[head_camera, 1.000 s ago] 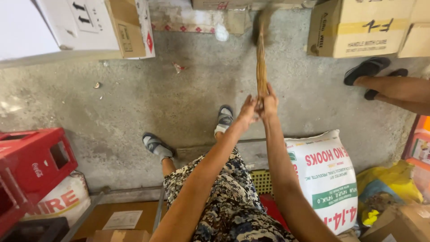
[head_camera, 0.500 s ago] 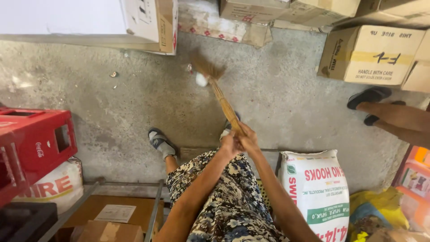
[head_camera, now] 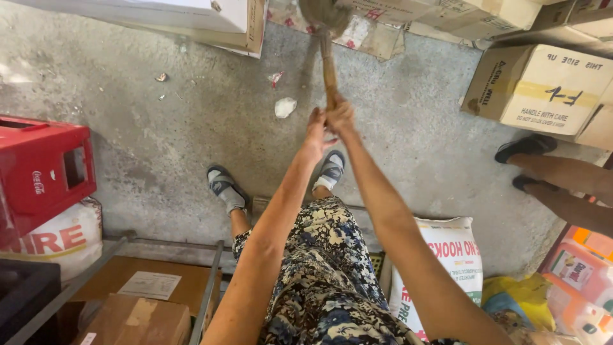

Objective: Sweep the floor in a storage area using a traditional broom.

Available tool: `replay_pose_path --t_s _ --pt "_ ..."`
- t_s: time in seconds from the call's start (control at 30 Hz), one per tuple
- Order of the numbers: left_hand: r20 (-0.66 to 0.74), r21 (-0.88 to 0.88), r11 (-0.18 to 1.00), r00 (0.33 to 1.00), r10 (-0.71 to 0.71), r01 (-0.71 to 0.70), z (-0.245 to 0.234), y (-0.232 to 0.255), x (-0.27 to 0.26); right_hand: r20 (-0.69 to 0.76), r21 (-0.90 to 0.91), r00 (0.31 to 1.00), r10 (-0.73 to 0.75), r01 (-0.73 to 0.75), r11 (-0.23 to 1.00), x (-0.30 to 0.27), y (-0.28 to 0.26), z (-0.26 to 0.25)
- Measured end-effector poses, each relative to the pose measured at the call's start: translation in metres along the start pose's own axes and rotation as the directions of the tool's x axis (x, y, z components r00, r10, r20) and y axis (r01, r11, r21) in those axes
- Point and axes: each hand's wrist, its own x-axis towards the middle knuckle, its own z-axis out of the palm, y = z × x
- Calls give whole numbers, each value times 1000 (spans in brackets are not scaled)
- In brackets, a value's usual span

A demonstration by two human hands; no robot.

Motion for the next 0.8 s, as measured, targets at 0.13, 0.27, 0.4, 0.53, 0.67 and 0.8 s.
replay_pose_path --t_s 0.13,0.27,0.4,0.53,0.67,0.8 --pt "-49 -58 984 984 -169 166 -26 -34 -55 144 -491 985 -95 155 857 -52 75 22" --pt "-198 44 963 947 -253 266 28 -13 -167 288 -109 934 211 -186 976 -183 2 -23" --pt "-163 -7 965 951 -261 263 50 -64 -167 251 85 927 279 -308 948 -222 31 -99" --pt "88 240 920 937 -338 310 68 -77 -165 13 379 977 213 -202 903 -207 59 -132" --pt "37 386 883 952 -303 266 56 -72 -127 -213 587 935 285 -111 802 -118 46 -157" --pt "-5 297 934 978 -208 200 5 -104 -76 -157 707 911 380 -165 687 -40 91 -110"
